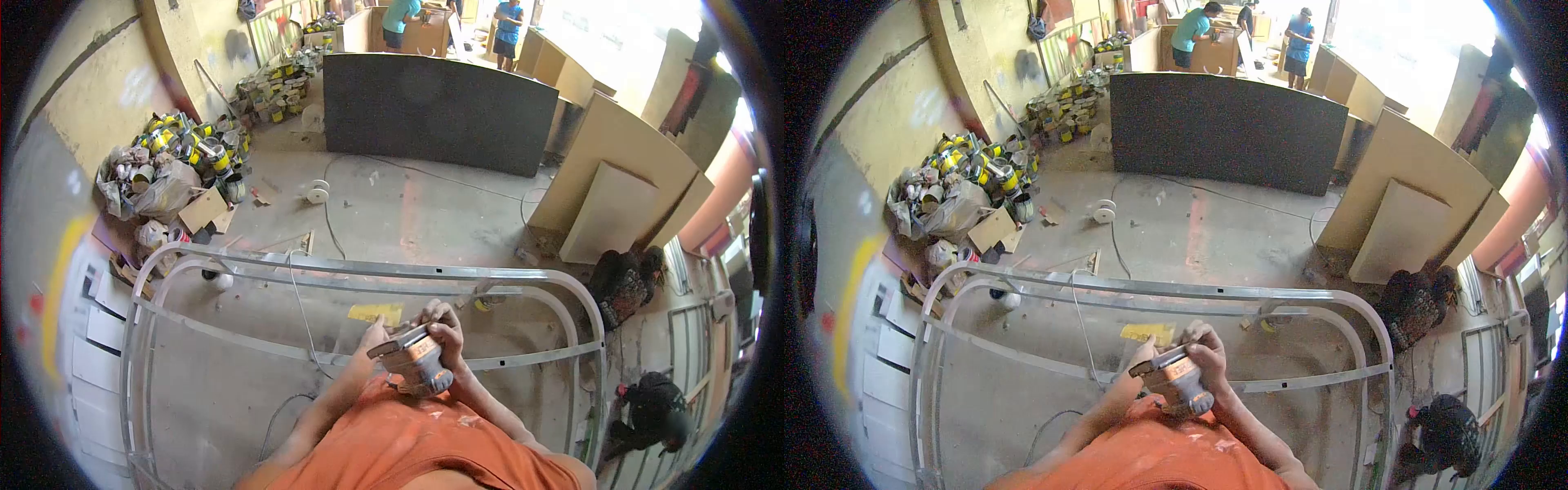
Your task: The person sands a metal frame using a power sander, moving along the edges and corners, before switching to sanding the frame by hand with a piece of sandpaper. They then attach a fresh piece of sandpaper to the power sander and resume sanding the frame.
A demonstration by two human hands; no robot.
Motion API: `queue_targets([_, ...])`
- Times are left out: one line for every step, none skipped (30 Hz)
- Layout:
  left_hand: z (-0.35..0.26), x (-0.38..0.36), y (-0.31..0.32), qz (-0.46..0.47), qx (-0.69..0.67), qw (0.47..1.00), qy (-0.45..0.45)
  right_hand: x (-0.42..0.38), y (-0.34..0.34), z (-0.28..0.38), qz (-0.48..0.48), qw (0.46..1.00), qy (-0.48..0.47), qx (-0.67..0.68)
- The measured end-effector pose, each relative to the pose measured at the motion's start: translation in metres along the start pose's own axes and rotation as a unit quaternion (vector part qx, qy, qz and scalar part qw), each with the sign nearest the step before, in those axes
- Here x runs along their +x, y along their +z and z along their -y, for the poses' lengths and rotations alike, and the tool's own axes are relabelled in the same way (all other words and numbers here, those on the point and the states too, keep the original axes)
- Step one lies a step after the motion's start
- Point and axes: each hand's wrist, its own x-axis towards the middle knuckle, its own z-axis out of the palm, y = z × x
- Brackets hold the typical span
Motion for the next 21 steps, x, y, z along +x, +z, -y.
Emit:
queue_targets([0.0,0.002,0.0,0.052,-0.036,0.997,-0.035,-0.005,-0.004,-0.006,-0.002,1.0,0.017,-0.002])
queue_targets([0.003,0.001,-0.002,0.214,-0.069,0.972,-0.071,-0.008,-0.009,-0.012,-0.001,1.0,0.019,0.023])
queue_targets([0.01,-0.004,0.007,0.214,-0.071,0.972,-0.071,-0.009,-0.01,-0.014,0.0,0.999,0.022,0.047])
queue_targets([0.019,-0.016,0.026,0.374,-0.162,0.909,-0.081,-0.008,-0.01,-0.01,0.001,0.999,0.024,0.047])
queue_targets([0.023,-0.022,0.037,0.52,-0.246,0.813,-0.087,-0.006,-0.01,-0.003,0.033,0.999,0.028,0.005])
queue_targets([0.026,-0.016,0.028,0.477,-0.303,0.816,-0.12,-0.007,-0.008,0.003,0.062,0.997,0.033,-0.036])
queue_targets([0.03,-0.01,0.019,0.431,-0.359,0.815,-0.146,-0.004,-0.013,0.012,0.101,0.987,0.054,-0.108])
queue_targets([0.041,0.015,-0.001,0.442,-0.285,0.848,-0.062,-0.002,-0.009,0.027,0.133,0.967,0.095,-0.193])
queue_targets([0.038,-0.008,0.004,0.372,-0.192,0.908,0.012,0.0,-0.003,0.039,0.164,0.938,0.131,-0.276])
queue_targets([0.033,-0.034,0.011,0.286,-0.069,0.953,0.072,-0.005,-0.005,0.037,0.16,0.94,0.127,-0.273])
queue_targets([0.028,-0.061,0.019,0.193,0.05,0.974,0.104,-0.015,-0.01,0.032,0.128,0.912,0.085,-0.38])
queue_targets([0.025,-0.067,0.019,0.249,-0.029,0.967,0.045,-0.022,-0.014,0.029,0.097,0.869,0.04,-0.484])
queue_targets([0.019,-0.063,0.02,0.305,-0.108,0.946,-0.013,-0.027,-0.019,0.031,0.095,0.868,0.032,-0.485])
queue_targets([0.024,-0.058,0.025,0.212,-0.08,0.974,0.029,-0.037,-0.025,0.032,0.043,0.906,0.122,-0.403])
queue_targets([0.025,-0.056,0.03,0.214,-0.078,0.973,0.029,-0.051,-0.03,0.03,-0.011,0.926,0.214,-0.312])
queue_targets([0.028,-0.054,0.031,0.172,-0.078,0.981,0.046,-0.061,-0.034,0.022,-0.007,0.942,0.192,-0.276])
queue_targets([0.033,-0.054,0.03,0.129,-0.079,0.987,0.061,-0.069,-0.04,0.018,-0.009,0.941,0.195,-0.276])
queue_targets([0.039,-0.026,0.01,0.112,-0.036,0.99,0.082,-0.075,-0.034,0.016,-0.059,0.946,0.196,-0.251])
queue_targets([0.043,-0.021,0.006,0.088,-0.016,0.992,0.088,-0.08,-0.028,0.013,-0.11,0.948,0.196,-0.225])
queue_targets([0.049,-0.018,0.006,0.068,-0.006,0.994,0.088,-0.084,-0.039,0.003,-0.177,0.948,0.212,-0.16])
queue_targets([0.05,-0.015,0.006,0.049,0.002,0.995,0.09,-0.086,-0.031,0.0,-0.228,0.948,0.212,-0.07])
